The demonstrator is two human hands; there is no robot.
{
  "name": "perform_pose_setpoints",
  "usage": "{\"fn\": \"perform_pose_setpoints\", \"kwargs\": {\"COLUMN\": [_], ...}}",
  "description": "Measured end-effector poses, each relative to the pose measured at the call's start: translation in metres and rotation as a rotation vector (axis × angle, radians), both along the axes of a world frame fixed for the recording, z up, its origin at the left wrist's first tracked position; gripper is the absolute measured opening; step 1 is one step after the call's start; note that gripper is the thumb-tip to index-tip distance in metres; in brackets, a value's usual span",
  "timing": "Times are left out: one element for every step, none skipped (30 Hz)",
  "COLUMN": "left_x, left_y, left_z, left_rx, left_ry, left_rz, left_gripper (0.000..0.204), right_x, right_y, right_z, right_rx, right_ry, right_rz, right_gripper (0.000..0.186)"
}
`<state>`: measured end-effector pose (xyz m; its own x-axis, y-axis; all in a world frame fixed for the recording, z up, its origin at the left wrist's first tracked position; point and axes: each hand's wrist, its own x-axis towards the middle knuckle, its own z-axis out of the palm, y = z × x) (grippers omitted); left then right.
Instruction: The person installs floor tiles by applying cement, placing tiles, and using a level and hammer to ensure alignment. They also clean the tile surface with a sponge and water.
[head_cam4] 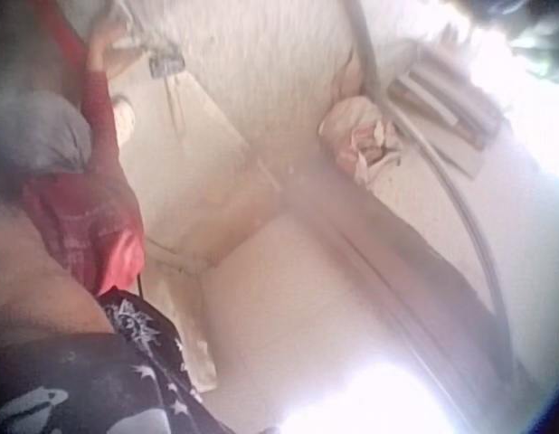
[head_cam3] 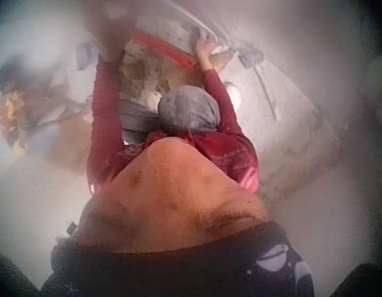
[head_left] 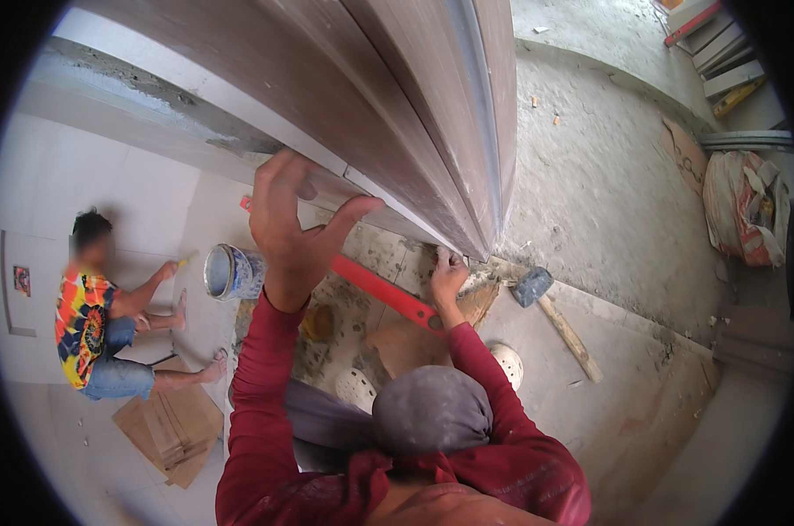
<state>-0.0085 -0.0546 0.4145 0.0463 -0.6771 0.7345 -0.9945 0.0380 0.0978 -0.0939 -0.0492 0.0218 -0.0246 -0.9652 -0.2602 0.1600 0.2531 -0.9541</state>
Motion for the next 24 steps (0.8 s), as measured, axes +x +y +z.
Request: {"fn": "perform_pose_setpoints", "kwargs": {"left_x": [-0.002,-0.003,-0.005,-0.007,-0.009,-0.011,-0.012,-0.012,-0.012,-0.012,-0.009,-0.005,-0.001,0.002,-0.002,-0.009,-0.014,-0.015,-0.018,-0.016,-0.014,-0.011,-0.01,-0.009], "left_y": [0.0,0.0,-0.002,-0.003,-0.005,-0.006,-0.007,-0.007,-0.006,-0.004,-0.001,0.002,0.004,0.011,0.01,0.002,-0.005,-0.006,-0.007,-0.004,-0.002,0.0,0.0,0.0], "left_z": [0.001,0.002,0.003,0.003,0.003,0.003,0.002,0.0,0.0,-0.002,-0.001,-0.004,-0.01,-0.008,-0.003,-0.001,0.002,0.003,0.009,0.005,0.001,-0.001,-0.005,-0.006], "left_rx": [0.009,0.018,0.016,0.014,0.011,0.007,0.004,0.0,0.014,0.028,0.039,0.033,0.026,0.019,0.057,0.091,0.046,0.057,0.07,0.054,0.039,0.024,0.007,-0.009], "left_ry": [-0.004,-0.006,-0.006,-0.006,-0.004,-0.002,-0.001,0.004,0.023,0.043,0.057,0.066,0.076,0.055,0.035,0.025,0.071,0.113,0.154,0.16,0.163,0.174,0.189,0.203], "left_rz": [0.001,0.005,0.003,0.001,-0.004,-0.003,-0.001,-0.002,0.005,0.016,0.032,0.017,0.008,0.03,0.036,0.034,-0.013,-0.038,-0.042,-0.037,-0.037,-0.02,-0.015,-0.014], "left_gripper": [0.073,0.074,0.076,0.077,0.079,0.079,0.08,0.08,0.081,0.081,0.081,0.081,0.08,0.08,0.077,0.075,0.07,0.068,0.069,0.07,0.07,0.071,0.072,0.074], "right_x": [0.0,-0.001,-0.002,-0.003,-0.005,-0.007,-0.009,-0.01,-0.011,-0.012,-0.007,-0.003,-0.007,-0.008,-0.006,-0.007,-0.005,-0.006,-0.004,-0.007,-0.005,-0.002,-0.004,-0.006], "right_y": [0.0,0.001,0.001,0.001,0.0,-0.001,-0.002,-0.003,-0.003,-0.003,-0.002,0.001,0.004,0.011,0.005,-0.003,-0.008,-0.008,-0.008,-0.003,0.001,0.002,0.002,0.001], "right_z": [0.001,0.003,0.005,0.007,0.007,0.006,0.006,0.004,0.002,-0.001,0.0,-0.001,-0.003,0.0,0.003,-0.004,-0.009,-0.009,-0.008,-0.01,-0.01,-0.01,-0.014,-0.017], "right_rx": [-0.005,-0.009,-0.013,-0.014,-0.017,-0.019,0.002,0.022,0.042,0.027,0.011,-0.007,-0.038,-0.072,-0.125,-0.144,-0.155,-0.122,-0.087,-0.043,-0.043,-0.043,-0.045,-0.047], "right_ry": [0.016,0.033,0.05,0.042,0.037,0.032,0.03,0.032,0.034,0.031,0.021,0.013,0.086,0.124,0.148,0.124,0.101,0.061,0.022,0.0,0.025,0.049,0.078,0.08], "right_rz": [-0.001,0.0,0.002,0.006,0.007,0.009,0.024,0.036,0.05,0.033,0.022,0.015,0.017,0.047,0.066,0.039,0.012,0.031,0.048,0.066,0.094,0.117,0.129,0.132], "right_gripper": [0.039,0.038,0.038,0.038,0.037,0.037,0.034,0.032,0.03,0.031,0.031,0.032,0.034,0.036,0.038,0.039,0.04,0.04,0.04,0.04,0.04,0.041,0.041,0.04]}}
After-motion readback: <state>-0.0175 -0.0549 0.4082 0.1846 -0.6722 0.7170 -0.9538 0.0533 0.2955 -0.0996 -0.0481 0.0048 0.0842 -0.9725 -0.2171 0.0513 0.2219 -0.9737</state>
